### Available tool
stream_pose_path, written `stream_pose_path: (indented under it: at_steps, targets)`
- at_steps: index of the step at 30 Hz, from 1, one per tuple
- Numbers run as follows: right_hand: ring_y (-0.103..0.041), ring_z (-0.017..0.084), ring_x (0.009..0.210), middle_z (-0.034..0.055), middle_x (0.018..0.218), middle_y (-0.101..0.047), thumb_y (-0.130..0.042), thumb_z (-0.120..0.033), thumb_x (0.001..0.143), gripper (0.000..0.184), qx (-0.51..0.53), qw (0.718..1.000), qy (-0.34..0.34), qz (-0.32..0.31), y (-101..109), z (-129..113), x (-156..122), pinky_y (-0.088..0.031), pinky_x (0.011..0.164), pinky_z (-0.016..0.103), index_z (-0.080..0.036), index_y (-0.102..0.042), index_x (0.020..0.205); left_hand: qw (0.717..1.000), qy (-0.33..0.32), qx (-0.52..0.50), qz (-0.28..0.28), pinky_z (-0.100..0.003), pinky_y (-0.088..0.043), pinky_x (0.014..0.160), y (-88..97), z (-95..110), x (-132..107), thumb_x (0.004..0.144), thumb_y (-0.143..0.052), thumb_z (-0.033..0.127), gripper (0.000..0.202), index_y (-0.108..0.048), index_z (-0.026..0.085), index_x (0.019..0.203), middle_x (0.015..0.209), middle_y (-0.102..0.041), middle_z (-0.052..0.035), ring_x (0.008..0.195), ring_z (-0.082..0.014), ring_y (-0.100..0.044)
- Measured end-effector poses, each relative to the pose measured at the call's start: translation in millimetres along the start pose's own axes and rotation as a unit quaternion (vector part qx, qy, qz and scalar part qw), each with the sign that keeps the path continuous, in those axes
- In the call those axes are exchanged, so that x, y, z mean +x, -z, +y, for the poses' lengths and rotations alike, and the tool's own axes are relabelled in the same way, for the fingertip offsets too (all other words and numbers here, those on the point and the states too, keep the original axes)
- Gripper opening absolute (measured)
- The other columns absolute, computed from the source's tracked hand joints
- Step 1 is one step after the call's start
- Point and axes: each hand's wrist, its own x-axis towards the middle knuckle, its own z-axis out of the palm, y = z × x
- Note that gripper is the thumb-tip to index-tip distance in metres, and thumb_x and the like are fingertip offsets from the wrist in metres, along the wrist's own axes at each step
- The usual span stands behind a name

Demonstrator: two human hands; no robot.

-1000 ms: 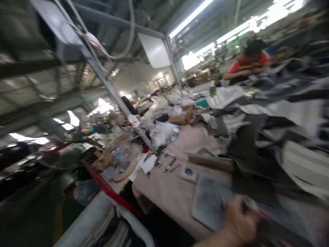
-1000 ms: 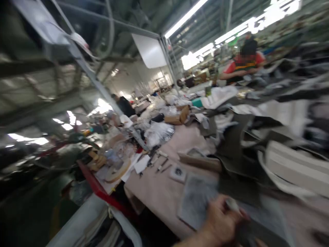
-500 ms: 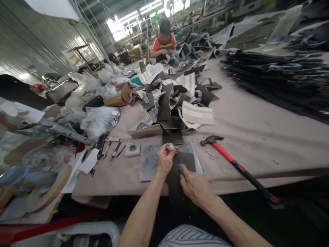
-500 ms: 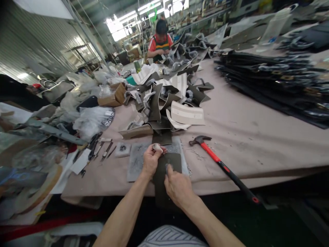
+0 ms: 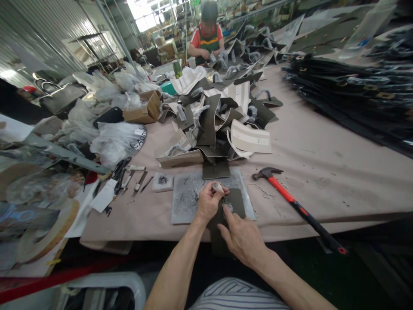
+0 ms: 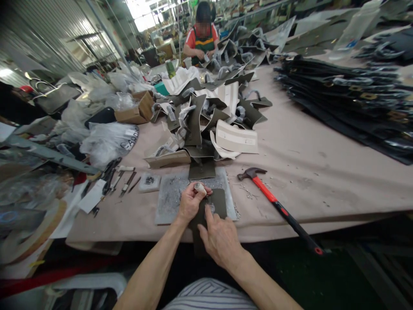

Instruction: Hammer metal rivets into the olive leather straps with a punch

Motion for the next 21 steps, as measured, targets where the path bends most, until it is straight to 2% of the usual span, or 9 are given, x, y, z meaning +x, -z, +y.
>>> stream_pose_path:
  at_steps: [4, 10, 15, 17, 19, 21]
  targets:
    - [-0.068, 0.028, 0.091, 0.0171, 0.104, -0.070, -0.042, -0.033, 0.102, 0.056, 0.003, 1.000, 0.003, -0.028, -2.8, -0.9, -6.3, -0.045, 0.087, 0.043, -0.002, -0.038, 0.149, 1.000, -0.001, 0.005, -0.008, -0.034, -0.059, 0.084, 1.2, -1.2, 0.7, 0.083, -0.077, 0.045, 0.037, -0.061, 0.016, 0.099, 0.089, -0.075, -0.0070, 0.083, -0.0195, -0.073]
    - [-0.067, 0.027, 0.089, 0.0178, 0.105, -0.071, -0.042, -0.033, 0.101, 0.056, 0.007, 1.000, -0.009, -0.025, -2.2, -2.4, -1.4, -0.044, 0.083, 0.040, -0.004, -0.038, 0.149, 0.998, -0.013, 0.058, -0.025, -0.033, -0.057, 0.086, 3.3, -5.8, -0.2, 0.087, -0.073, 0.042, 0.029, -0.061, 0.017, 0.099, 0.091, -0.075, -0.0070, 0.086, -0.0194, -0.073]
    - [-0.067, 0.030, 0.091, 0.0184, 0.108, -0.071, -0.045, -0.034, 0.100, 0.058, 0.070, 0.997, 0.000, -0.008, 0.1, 2.3, -4.8, -0.047, 0.083, 0.042, -0.003, -0.039, 0.148, 0.995, -0.015, 0.089, -0.030, -0.033, -0.057, 0.085, 3.2, -4.3, 1.5, 0.088, -0.069, 0.031, 0.018, -0.061, 0.018, 0.098, 0.090, -0.075, -0.0062, 0.087, -0.0195, -0.072]
    - [-0.068, 0.029, 0.091, 0.0165, 0.110, -0.070, -0.045, -0.037, 0.100, 0.057, 0.145, 0.989, 0.012, 0.005, 3.6, 10.6, -6.2, -0.048, 0.081, 0.040, -0.008, -0.040, 0.149, 0.993, -0.018, 0.110, -0.041, -0.032, -0.056, 0.084, 3.4, -1.9, 4.2, 0.088, -0.065, 0.025, 0.012, -0.061, 0.018, 0.097, 0.088, -0.074, -0.0056, 0.085, -0.0191, -0.072]
    - [-0.067, 0.024, 0.086, 0.0115, 0.105, -0.071, -0.042, -0.039, 0.101, 0.052, 0.235, 0.971, 0.021, 0.033, 9.1, 26.1, -7.5, -0.050, 0.077, 0.036, -0.013, -0.042, 0.147, 0.989, -0.022, 0.131, -0.065, -0.030, -0.055, 0.082, 4.0, 1.5, 7.3, 0.088, -0.063, 0.020, 0.007, -0.062, 0.018, 0.094, 0.087, -0.074, -0.0051, 0.084, -0.0186, -0.070]
    - [-0.065, 0.022, 0.084, 0.0087, 0.097, -0.069, -0.039, -0.042, 0.102, 0.047, 0.258, 0.959, 0.005, 0.113, 15.2, 50.4, -9.6, -0.050, 0.076, 0.033, -0.015, -0.049, 0.139, 0.982, -0.035, 0.158, -0.094, -0.029, -0.053, 0.079, 4.7, 5.4, 9.1, 0.087, -0.061, 0.017, 0.006, -0.063, 0.018, 0.092, 0.086, -0.073, -0.0046, 0.083, -0.0184, -0.069]
